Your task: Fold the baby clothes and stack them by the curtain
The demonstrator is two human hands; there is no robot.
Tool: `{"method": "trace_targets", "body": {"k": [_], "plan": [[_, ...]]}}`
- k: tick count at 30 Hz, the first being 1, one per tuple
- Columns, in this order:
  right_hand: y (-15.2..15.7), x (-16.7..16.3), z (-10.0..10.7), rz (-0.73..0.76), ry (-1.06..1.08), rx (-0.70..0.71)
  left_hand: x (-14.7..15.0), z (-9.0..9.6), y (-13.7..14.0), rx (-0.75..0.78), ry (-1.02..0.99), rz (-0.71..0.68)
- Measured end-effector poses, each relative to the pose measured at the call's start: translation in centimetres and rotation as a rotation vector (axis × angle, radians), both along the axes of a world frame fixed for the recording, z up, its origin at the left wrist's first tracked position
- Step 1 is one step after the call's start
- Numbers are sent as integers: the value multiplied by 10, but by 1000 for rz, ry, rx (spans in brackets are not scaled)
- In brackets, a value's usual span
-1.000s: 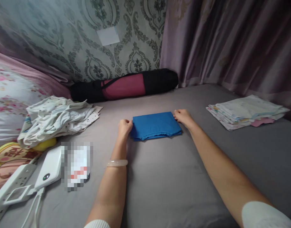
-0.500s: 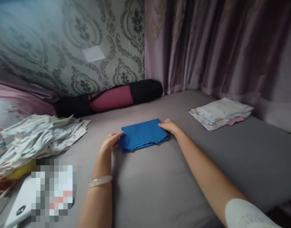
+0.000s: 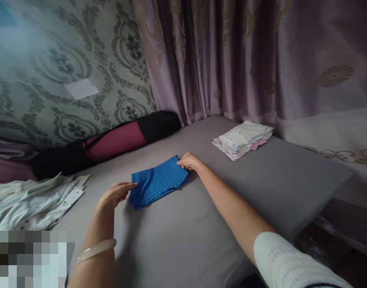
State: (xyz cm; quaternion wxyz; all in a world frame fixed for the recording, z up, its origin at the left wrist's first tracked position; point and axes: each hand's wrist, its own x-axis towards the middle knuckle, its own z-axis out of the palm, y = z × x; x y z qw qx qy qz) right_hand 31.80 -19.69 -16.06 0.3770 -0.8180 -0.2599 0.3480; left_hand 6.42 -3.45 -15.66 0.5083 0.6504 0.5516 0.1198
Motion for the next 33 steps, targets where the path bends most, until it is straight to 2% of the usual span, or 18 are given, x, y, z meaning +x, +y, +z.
{"method": "trace_targets", "body": {"k": [4, 7, 15, 20, 26, 29, 33], "plan": [[-4, 7, 15, -45, 59, 39, 16, 18, -7, 15, -49, 28], [-13, 26, 25, -129, 51, 99, 42, 29, -24, 45, -117, 79], [-71, 119, 64, -353, -100, 174, 150, 41, -96, 104, -345, 24], [-114, 185, 87, -468, -338, 102, 223, 44, -141, 42, -488, -73], [-149, 240, 112, -525, -549, -124, 303, 38, -178, -56, -523, -185], [-160, 270, 115, -574, -650, -165, 337, 35, -190, -126, -536, -199], [-173, 311, 105, -633, -839, -134, 372, 27, -201, -280, -538, -179]]}}
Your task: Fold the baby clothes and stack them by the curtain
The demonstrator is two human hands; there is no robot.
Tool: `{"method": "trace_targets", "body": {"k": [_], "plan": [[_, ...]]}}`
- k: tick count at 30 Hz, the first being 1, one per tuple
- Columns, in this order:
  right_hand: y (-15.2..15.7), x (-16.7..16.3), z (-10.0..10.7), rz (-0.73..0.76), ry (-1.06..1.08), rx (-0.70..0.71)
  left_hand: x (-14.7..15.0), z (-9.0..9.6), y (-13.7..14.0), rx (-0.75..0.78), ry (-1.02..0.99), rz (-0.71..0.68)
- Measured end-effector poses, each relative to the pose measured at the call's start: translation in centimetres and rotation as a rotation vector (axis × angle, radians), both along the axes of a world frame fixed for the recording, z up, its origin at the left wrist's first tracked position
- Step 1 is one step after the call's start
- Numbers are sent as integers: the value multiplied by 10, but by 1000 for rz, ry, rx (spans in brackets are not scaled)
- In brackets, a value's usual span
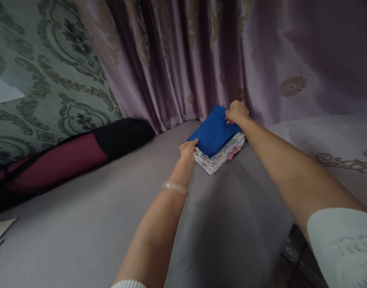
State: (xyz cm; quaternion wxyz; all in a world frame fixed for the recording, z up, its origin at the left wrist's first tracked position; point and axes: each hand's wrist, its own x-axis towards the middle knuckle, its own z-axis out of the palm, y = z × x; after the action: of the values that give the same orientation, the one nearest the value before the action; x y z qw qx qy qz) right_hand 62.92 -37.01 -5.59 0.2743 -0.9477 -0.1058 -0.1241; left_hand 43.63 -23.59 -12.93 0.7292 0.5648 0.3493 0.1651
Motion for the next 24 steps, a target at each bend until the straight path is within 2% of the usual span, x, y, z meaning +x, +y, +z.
{"method": "trace_targets", "body": {"k": [4, 12, 16, 24], "plan": [[-8, 18, -9, -43, 34, -51, 19, -11, -8, -72, 15, -10], [-12, 13, -21, -58, 179, -100, 31, -36, -8, -93, 52, -21], [-12, 15, -33, -82, 188, -115, 31, -45, -6, -33, 73, -55], [-13, 13, -55, -127, 240, -108, 15, -56, -4, -30, 27, -133]]}}
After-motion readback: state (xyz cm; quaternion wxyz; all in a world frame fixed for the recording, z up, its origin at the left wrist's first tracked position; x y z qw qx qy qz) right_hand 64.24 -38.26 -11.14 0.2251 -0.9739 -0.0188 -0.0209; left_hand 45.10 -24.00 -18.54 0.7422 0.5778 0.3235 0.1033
